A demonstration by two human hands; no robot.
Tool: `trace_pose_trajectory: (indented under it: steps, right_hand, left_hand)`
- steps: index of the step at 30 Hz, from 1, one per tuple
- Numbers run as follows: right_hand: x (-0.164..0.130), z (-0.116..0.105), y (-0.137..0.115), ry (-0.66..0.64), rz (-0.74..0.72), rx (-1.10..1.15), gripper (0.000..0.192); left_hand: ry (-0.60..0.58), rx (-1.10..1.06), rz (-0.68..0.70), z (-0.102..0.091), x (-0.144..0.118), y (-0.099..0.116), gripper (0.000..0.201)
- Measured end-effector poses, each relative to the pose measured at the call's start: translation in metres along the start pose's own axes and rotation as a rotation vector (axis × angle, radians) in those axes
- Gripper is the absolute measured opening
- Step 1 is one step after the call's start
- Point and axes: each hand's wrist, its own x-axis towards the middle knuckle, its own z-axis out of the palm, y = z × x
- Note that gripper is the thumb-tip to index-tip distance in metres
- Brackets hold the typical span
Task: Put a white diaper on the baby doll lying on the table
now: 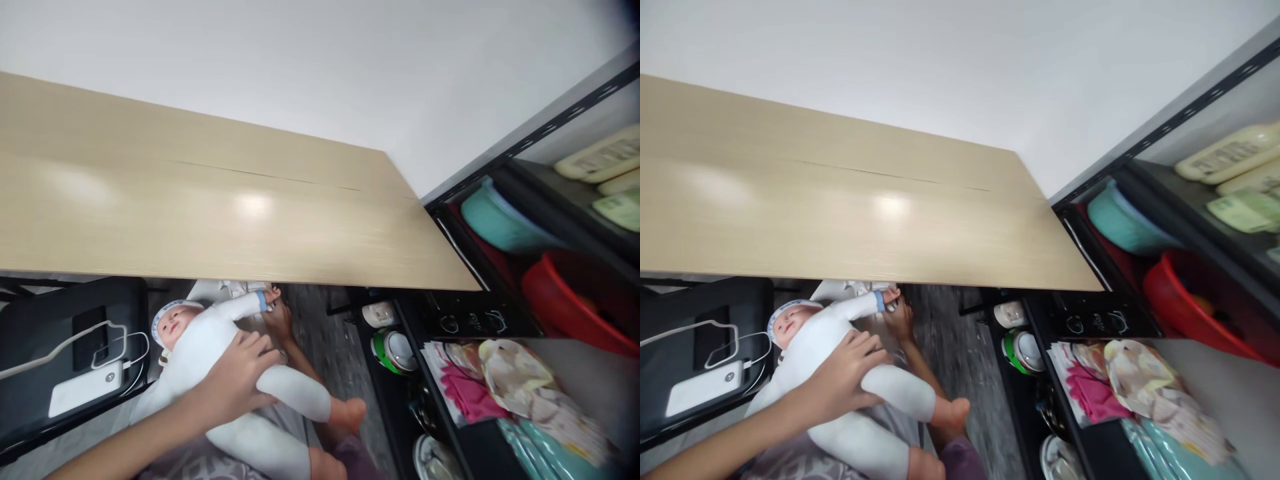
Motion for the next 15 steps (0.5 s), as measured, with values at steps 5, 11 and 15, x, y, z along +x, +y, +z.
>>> trace_pose_trajectory:
  steps: [5, 11, 15]
  right_hand:
    - [-0.002, 0.010, 0.016, 0.116, -0.004, -0.110, 0.049]
    - [0.022, -0.004, 0.032, 0.126, -0.025, 0.222, 0.064]
    - [0.063, -0.004, 0.020, 0.027, -0.030, 0.373, 0.049]
  left_hand:
    - [-0.024, 0.024, -0.016, 0.013, 0.000, -0.001, 0.055]
    - [-0.023, 0.033, -0.007, 0.012, -0.001, -0.003, 0.058]
    - [-0.030, 0.052, -0.005, 0.014, -0.001, -0.003, 0.058]
